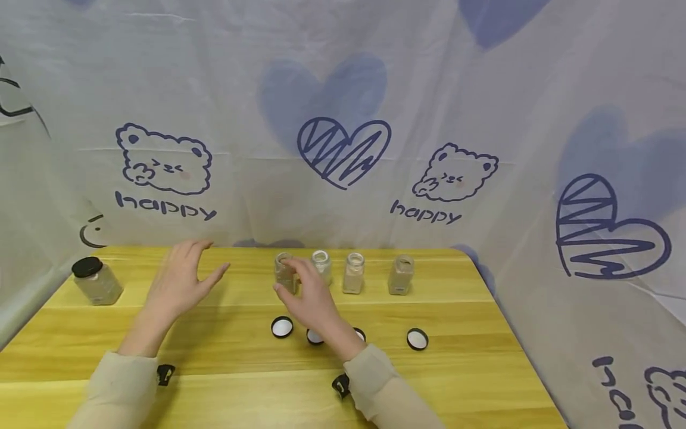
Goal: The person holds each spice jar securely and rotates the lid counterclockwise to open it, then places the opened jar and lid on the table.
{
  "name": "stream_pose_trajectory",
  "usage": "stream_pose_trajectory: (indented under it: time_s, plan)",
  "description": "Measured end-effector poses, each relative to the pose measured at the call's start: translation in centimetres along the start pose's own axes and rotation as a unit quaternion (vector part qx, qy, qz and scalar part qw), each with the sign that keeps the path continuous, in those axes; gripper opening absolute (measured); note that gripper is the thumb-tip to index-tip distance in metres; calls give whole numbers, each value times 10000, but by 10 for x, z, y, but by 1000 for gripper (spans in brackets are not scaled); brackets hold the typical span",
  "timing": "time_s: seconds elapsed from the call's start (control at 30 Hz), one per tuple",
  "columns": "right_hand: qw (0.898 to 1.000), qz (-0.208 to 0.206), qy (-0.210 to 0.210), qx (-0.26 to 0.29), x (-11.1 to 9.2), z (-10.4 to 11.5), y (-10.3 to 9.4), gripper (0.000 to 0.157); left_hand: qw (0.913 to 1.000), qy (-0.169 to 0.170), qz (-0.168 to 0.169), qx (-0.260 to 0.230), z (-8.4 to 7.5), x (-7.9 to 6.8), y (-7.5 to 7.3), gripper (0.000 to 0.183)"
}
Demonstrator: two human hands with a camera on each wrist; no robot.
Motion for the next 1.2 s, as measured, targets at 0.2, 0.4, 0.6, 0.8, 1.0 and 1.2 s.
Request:
stream_pose_trajectory:
  time_s: [0.2, 0.4, 0.6, 0.8, 1.0, 1.2]
  plan:
    - [9993, -136, 145, 327, 12, 9, 13, 47, 9956, -722, -513, 322, 39, -10, -44, 62]
    - [9981, 29, 288, 541, 26, 20, 33, 48, 9851, -1435, -760, 561, 87, -26, -76, 66]
    - [9982, 212, 270, 500, 40, 31, 56, 49, 9731, -2135, -539, 677, 132, -43, -100, 78]
    - [9963, 635, 444, 358, 55, 42, 84, 50, 9666, -2380, 323, 898, 166, -54, -106, 89]
    - [9933, 1078, 400, 59, 68, 51, 112, 52, 9677, -2217, 799, 896, 179, -53, -100, 88]
    - [9895, 1394, 169, -330, 78, 56, 139, 52, 9715, -2039, 770, 932, 177, -51, -94, 81]
Point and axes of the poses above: each hand's wrist, its own x-axis towards the middle knuckle, its own y-axis out of the palm, z = x × y, the point moved 2 cm from there along x, towards the middle knuckle, and after that the axes turned 15 degrees about -z, right-handed, at the moved point
